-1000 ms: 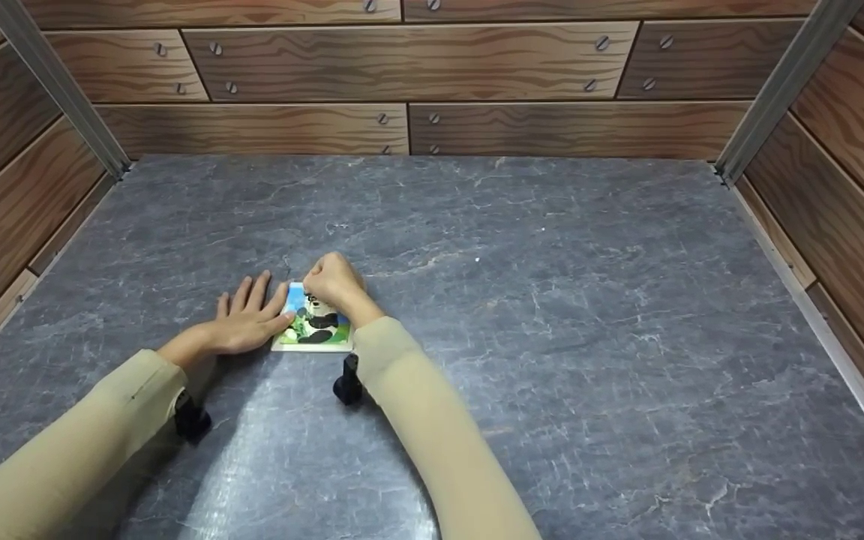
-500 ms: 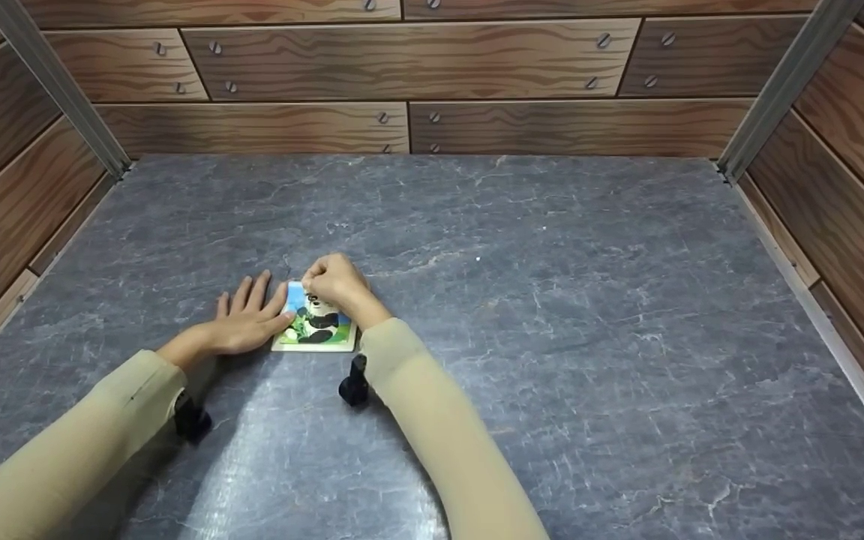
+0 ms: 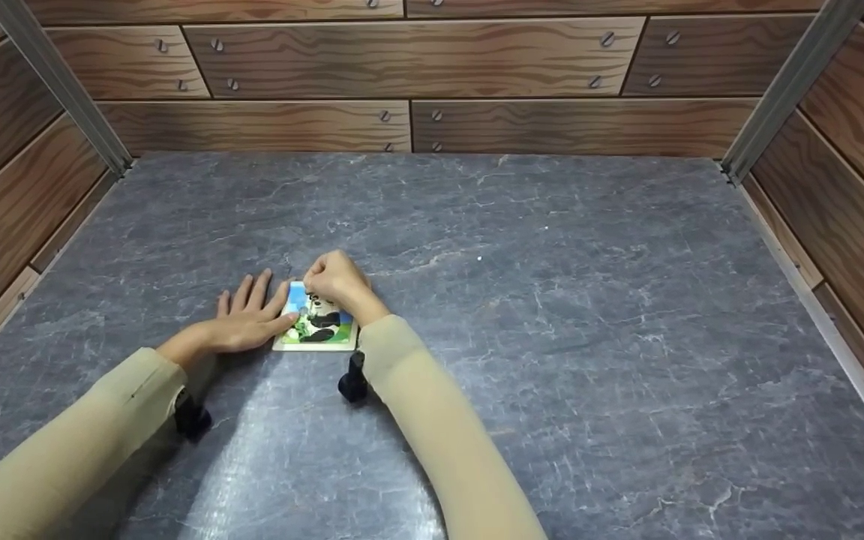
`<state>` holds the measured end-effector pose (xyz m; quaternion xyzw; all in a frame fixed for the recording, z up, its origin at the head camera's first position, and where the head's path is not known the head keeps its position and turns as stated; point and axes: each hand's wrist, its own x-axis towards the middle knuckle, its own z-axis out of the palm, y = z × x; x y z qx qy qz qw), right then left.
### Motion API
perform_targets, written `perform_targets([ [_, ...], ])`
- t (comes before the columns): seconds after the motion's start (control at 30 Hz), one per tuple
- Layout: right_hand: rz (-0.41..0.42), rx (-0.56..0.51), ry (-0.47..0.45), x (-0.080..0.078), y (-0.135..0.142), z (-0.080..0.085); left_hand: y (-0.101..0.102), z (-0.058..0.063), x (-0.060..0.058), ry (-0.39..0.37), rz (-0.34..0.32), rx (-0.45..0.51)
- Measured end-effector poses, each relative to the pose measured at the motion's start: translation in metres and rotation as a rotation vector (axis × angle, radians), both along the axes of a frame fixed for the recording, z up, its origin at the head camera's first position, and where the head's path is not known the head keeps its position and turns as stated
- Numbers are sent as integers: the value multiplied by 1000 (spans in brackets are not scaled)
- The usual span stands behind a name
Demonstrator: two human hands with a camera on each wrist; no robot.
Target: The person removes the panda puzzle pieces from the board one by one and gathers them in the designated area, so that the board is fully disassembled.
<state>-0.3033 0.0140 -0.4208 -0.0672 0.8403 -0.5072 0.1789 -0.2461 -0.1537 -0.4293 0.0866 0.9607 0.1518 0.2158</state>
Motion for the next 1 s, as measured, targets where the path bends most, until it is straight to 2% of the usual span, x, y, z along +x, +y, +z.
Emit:
perform_targets([
  [0.27,35,-21,4,1,2,-2,10,3,0,17,107,42],
  [0.57,56,-83,2,1,5,-1,12,8,-2,-35,115,39],
  [0.73,81,-115,21,1,7,-1,10,4,-5,-55,131,48],
  [1.0,76,-135,67,0,5,-3,7,-6,-14,-98,133,61],
])
